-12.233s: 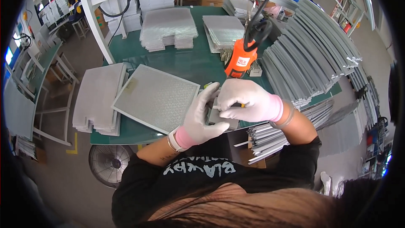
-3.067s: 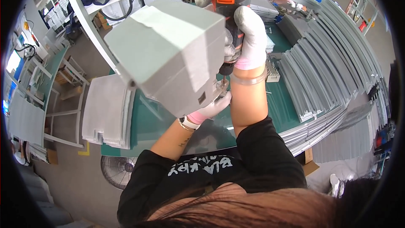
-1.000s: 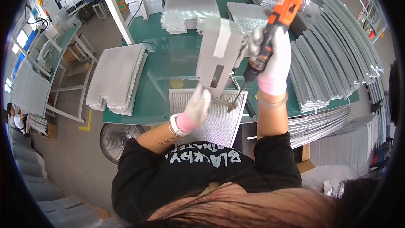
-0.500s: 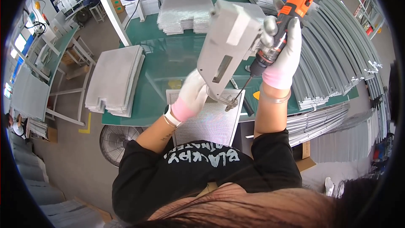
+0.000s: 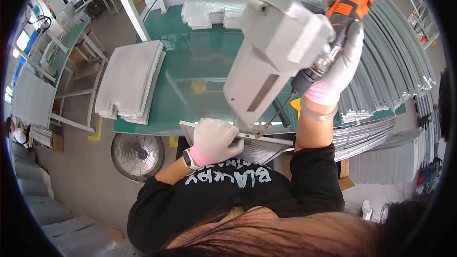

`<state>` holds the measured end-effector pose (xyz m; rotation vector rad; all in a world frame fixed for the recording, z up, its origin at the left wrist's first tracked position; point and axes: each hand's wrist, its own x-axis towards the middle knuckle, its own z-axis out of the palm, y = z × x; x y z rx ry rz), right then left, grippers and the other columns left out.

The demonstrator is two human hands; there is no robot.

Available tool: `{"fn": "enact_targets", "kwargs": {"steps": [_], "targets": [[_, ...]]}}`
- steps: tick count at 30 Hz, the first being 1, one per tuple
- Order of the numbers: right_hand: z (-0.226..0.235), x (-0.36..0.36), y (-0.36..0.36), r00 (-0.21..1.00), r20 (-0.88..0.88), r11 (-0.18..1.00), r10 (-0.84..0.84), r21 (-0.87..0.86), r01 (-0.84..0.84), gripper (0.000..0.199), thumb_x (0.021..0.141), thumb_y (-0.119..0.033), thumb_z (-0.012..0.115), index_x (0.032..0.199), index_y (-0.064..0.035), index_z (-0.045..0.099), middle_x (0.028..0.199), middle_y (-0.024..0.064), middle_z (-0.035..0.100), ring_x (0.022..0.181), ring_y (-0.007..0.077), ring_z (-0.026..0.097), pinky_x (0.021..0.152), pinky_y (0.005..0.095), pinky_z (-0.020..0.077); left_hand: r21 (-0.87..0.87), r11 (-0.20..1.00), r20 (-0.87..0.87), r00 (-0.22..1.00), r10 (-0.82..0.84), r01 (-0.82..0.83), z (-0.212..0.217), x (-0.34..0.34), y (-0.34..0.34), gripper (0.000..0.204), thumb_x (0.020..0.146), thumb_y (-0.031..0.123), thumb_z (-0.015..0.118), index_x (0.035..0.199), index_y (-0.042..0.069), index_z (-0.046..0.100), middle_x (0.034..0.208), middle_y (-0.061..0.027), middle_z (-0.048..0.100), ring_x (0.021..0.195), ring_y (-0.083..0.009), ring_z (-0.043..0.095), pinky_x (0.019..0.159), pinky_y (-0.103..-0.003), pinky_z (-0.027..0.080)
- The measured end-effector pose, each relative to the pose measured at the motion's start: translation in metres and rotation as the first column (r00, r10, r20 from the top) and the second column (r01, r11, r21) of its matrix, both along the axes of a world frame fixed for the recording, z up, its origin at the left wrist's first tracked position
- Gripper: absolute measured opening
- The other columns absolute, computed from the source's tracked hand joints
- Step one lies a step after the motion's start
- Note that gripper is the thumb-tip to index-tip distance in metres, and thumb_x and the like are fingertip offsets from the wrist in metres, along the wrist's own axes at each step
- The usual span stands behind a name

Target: Assembling industrial filter panels by attaching frames and components with an electric screwdriver.

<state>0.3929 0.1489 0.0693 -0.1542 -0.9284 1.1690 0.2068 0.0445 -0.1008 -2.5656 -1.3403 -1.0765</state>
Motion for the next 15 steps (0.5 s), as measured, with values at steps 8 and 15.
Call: {"fn": "enact_targets", "kwargs": {"steps": [8,15], "targets": [[-0.007,-0.02,-0.019,0.991,-0.128,0.998,0.028,-0.047,-0.034,0.06,0.101,-0.048,0.046,0.138,-0.0008,0.042,0.075,0.0048,0.05,0.049,0.0078,0.042,0.041,0.0195,0.034,-0.031,0.999,0.038,0.999,-0.014,0.015,-0.009,-0.006,-0.013,0.022,0.063,0.032,0.078,0.072,0.017,0.065,0.069,-0.0006,0.053,0.059,-0.0199,0.053,0.053,-0.037,0.038],[-0.037,-0.017,-0.023,0.986,-0.006,0.985,0.165,0.057,-0.165,0.064,0.101,-0.05,0.045,0.142,-0.0008,0.035,0.074,0.0058,0.048,0.051,0.009,0.042,0.043,0.0209,0.0321,-0.047,0.998,0.015,0.999,-0.048,0.049,0.005,-0.005,-0.013,0.025,0.067,0.033,0.077,0.088,0.021,0.071,0.076,-0.0007,0.058,0.063,-0.0199,0.059,0.051,-0.037,0.043]]}}
